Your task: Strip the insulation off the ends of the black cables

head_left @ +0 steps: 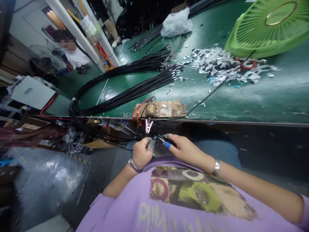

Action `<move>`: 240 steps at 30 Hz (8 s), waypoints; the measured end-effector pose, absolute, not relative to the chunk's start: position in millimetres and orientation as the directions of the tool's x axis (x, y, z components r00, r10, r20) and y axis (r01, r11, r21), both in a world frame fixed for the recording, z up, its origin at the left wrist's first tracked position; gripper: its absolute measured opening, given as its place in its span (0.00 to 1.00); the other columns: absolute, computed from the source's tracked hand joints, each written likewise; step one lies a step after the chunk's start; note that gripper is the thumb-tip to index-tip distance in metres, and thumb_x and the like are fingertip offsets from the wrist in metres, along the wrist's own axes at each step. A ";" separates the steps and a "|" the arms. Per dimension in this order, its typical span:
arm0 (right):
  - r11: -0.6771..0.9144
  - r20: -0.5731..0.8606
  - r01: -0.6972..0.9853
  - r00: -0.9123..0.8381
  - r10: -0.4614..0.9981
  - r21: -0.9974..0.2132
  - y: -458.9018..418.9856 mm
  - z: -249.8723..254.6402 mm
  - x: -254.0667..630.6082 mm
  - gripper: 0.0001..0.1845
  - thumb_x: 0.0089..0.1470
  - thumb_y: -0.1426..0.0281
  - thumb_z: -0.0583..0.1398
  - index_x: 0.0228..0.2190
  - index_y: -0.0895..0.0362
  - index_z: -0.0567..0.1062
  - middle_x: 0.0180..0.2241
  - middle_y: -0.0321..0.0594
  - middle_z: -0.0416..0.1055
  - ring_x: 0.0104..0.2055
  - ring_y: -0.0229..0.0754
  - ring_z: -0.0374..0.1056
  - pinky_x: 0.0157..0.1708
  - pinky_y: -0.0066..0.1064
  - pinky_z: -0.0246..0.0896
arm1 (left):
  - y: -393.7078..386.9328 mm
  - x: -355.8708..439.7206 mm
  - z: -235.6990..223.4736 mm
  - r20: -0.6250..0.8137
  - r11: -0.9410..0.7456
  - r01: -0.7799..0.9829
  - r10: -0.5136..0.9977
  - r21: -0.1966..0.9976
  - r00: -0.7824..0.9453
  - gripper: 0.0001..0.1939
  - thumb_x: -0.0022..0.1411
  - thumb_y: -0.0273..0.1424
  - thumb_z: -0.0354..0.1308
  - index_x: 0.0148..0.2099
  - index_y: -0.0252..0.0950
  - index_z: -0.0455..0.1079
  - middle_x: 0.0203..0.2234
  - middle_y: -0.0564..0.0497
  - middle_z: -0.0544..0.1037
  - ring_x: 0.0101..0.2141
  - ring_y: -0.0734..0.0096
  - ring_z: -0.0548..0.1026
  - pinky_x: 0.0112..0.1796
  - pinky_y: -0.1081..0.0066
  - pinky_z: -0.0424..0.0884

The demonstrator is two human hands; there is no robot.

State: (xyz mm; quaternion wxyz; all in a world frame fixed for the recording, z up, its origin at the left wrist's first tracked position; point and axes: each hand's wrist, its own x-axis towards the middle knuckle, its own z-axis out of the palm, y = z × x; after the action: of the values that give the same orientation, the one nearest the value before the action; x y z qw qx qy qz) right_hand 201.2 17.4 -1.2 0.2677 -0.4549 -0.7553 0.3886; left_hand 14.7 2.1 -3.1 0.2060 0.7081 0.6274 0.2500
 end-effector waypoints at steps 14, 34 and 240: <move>0.265 0.018 0.427 -0.501 0.865 -0.865 18.8 0.0 199.1 0.11 0.56 0.67 0.52 0.28 0.57 0.72 0.28 0.42 0.73 0.30 0.42 0.67 0.31 0.30 0.60 | -0.7 15.2 0.2 0.158 -0.206 0.802 0.977 0.561 0.140 0.09 0.59 0.30 0.52 0.31 0.35 0.72 0.21 0.51 0.75 0.22 0.75 0.70 0.25 0.77 0.62; 0.094 -0.119 0.393 -0.485 0.867 -0.915 20.9 -5.1 198.0 0.15 0.53 0.64 0.52 0.25 0.59 0.73 0.23 0.38 0.71 0.25 0.39 0.63 0.27 0.29 0.58 | -4.3 12.9 -7.0 0.228 -0.304 0.865 0.947 0.399 0.228 0.08 0.57 0.29 0.52 0.32 0.37 0.72 0.20 0.50 0.77 0.22 0.73 0.73 0.26 0.76 0.65; 0.154 0.102 0.127 -0.345 0.933 -0.980 46.3 -22.7 199.9 0.13 0.50 0.63 0.54 0.19 0.56 0.63 0.16 0.31 0.58 0.20 0.33 0.53 0.22 0.26 0.51 | 14.0 17.0 -11.4 -0.212 0.110 0.419 0.956 0.901 0.204 0.18 0.58 0.41 0.50 0.22 0.35 0.58 0.14 0.58 0.60 0.18 0.79 0.57 0.23 0.76 0.55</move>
State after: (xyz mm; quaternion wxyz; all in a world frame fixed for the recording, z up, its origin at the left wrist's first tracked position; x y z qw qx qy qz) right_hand 199.9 46.3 -22.7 0.3991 -0.4104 -0.6462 0.5047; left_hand 17.0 14.0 -11.4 0.4839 0.6067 0.5664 0.2774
